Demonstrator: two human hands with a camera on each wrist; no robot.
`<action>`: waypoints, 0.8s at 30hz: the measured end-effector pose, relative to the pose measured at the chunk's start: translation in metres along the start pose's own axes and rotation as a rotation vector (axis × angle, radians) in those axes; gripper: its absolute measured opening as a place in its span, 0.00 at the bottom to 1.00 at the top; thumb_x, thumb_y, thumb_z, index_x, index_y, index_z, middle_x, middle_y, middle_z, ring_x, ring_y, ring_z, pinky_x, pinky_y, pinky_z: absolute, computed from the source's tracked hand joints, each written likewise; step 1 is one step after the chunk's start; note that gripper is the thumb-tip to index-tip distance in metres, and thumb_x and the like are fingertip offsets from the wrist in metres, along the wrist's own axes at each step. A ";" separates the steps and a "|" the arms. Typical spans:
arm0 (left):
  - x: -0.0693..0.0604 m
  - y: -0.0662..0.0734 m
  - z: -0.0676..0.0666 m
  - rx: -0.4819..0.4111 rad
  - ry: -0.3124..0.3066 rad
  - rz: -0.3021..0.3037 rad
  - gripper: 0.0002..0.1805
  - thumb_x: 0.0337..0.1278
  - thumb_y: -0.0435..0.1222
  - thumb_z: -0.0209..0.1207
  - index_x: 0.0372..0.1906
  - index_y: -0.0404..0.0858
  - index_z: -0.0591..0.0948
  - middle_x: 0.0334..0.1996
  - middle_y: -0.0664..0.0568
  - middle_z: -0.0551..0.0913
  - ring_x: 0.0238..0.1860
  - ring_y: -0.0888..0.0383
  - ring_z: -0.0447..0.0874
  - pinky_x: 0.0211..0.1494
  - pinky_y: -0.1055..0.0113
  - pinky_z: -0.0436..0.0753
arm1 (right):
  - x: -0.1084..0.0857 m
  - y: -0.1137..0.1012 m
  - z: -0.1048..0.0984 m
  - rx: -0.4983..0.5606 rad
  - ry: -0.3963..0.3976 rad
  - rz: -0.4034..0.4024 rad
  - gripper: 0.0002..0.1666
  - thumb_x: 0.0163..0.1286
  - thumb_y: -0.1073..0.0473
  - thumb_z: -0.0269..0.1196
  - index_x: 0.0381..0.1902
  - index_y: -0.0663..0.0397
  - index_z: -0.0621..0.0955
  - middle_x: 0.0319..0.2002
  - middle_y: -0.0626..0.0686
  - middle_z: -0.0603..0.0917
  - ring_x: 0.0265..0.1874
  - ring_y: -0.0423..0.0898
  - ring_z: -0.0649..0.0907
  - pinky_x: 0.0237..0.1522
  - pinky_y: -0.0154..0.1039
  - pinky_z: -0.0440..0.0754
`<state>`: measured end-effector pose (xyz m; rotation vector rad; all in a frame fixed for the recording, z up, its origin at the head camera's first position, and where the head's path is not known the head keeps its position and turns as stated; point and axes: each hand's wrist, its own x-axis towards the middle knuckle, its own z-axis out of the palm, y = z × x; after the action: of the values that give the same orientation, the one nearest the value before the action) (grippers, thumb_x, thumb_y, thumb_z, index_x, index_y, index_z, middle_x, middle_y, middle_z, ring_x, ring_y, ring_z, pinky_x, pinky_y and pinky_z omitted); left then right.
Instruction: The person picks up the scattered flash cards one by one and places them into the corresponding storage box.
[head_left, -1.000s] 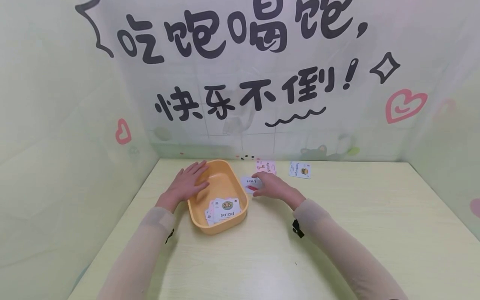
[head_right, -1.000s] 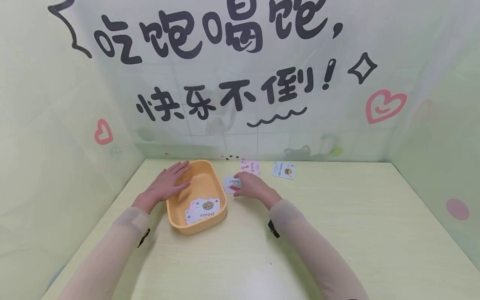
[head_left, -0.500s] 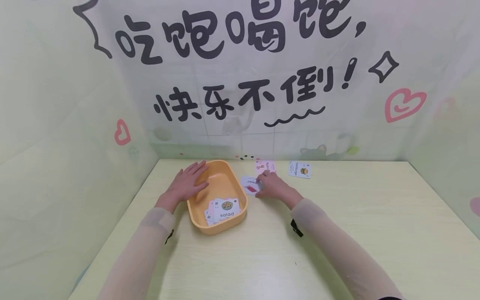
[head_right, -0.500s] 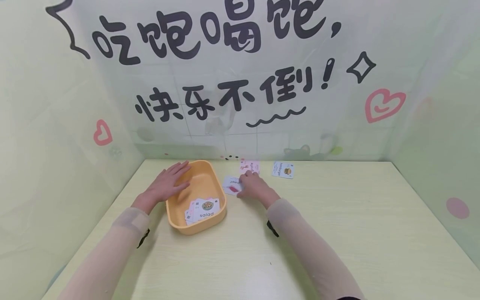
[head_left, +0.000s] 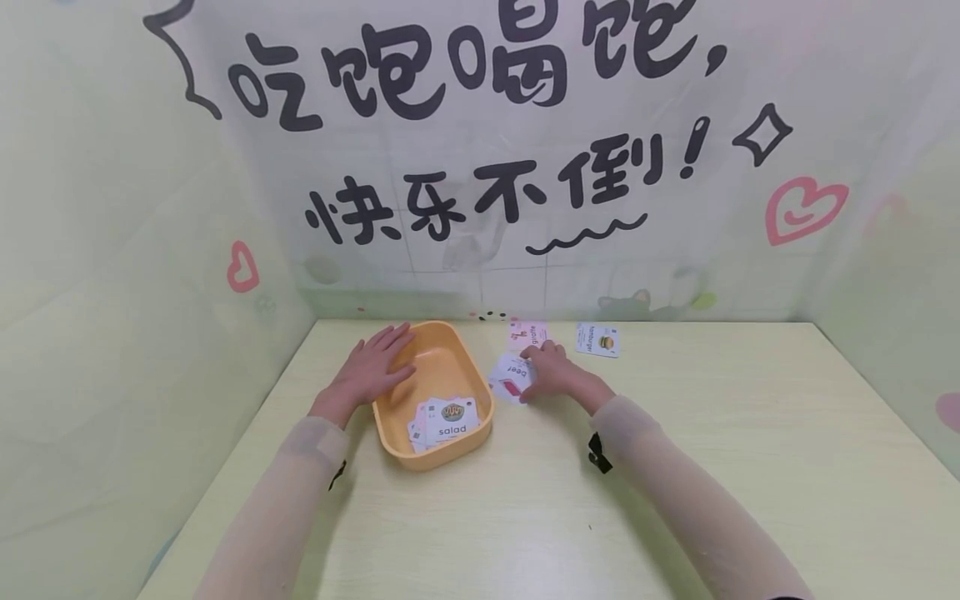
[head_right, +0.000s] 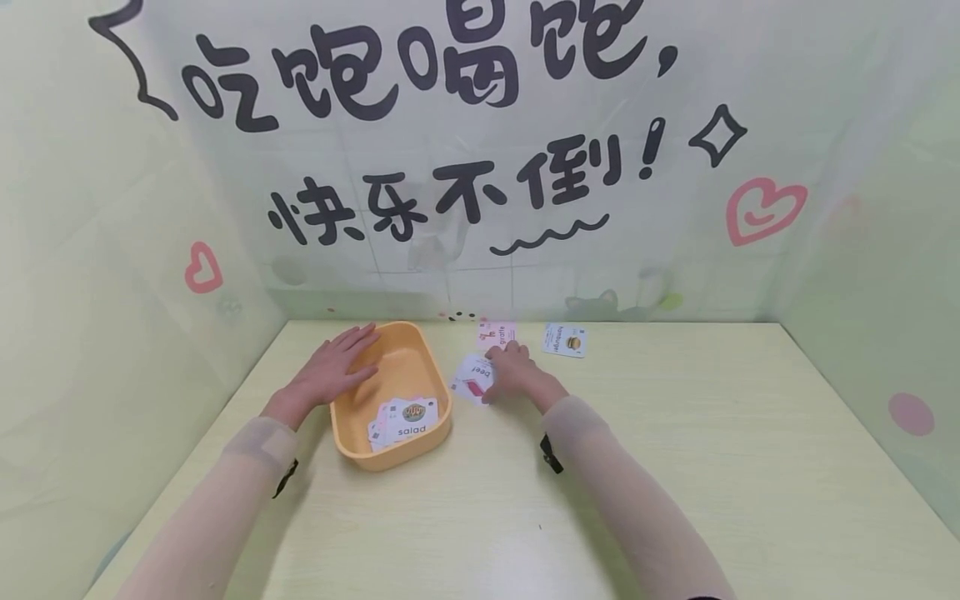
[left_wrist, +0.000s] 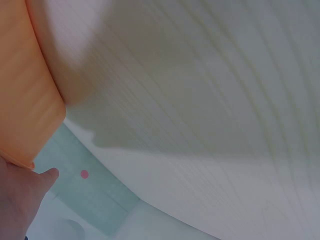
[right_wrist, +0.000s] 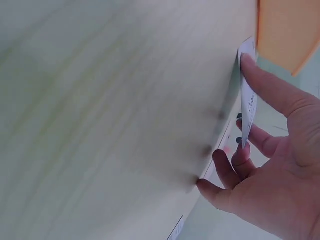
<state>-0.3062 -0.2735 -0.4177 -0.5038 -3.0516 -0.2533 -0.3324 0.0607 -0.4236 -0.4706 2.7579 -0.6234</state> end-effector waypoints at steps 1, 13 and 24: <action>0.000 0.000 0.000 0.004 0.004 0.003 0.38 0.72 0.53 0.49 0.78 0.40 0.57 0.81 0.45 0.51 0.80 0.40 0.47 0.76 0.30 0.49 | -0.001 0.001 -0.001 0.015 0.008 -0.007 0.47 0.53 0.53 0.78 0.68 0.55 0.71 0.62 0.64 0.70 0.59 0.57 0.70 0.63 0.56 0.75; 0.001 -0.001 0.002 0.003 0.007 0.003 0.37 0.72 0.52 0.50 0.79 0.41 0.57 0.81 0.46 0.51 0.80 0.39 0.46 0.76 0.30 0.48 | -0.012 0.004 -0.014 0.278 -0.008 -0.026 0.23 0.65 0.68 0.64 0.58 0.65 0.76 0.54 0.63 0.81 0.45 0.52 0.84 0.39 0.38 0.88; 0.000 -0.002 0.001 -0.005 0.004 0.003 0.38 0.71 0.53 0.49 0.79 0.42 0.57 0.81 0.46 0.50 0.80 0.40 0.46 0.77 0.30 0.47 | -0.025 -0.009 -0.033 0.421 0.033 -0.034 0.19 0.69 0.70 0.59 0.57 0.66 0.76 0.54 0.65 0.80 0.52 0.58 0.83 0.40 0.41 0.89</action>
<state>-0.3073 -0.2753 -0.4194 -0.5076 -3.0467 -0.2616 -0.3182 0.0746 -0.3863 -0.4106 2.5472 -1.1926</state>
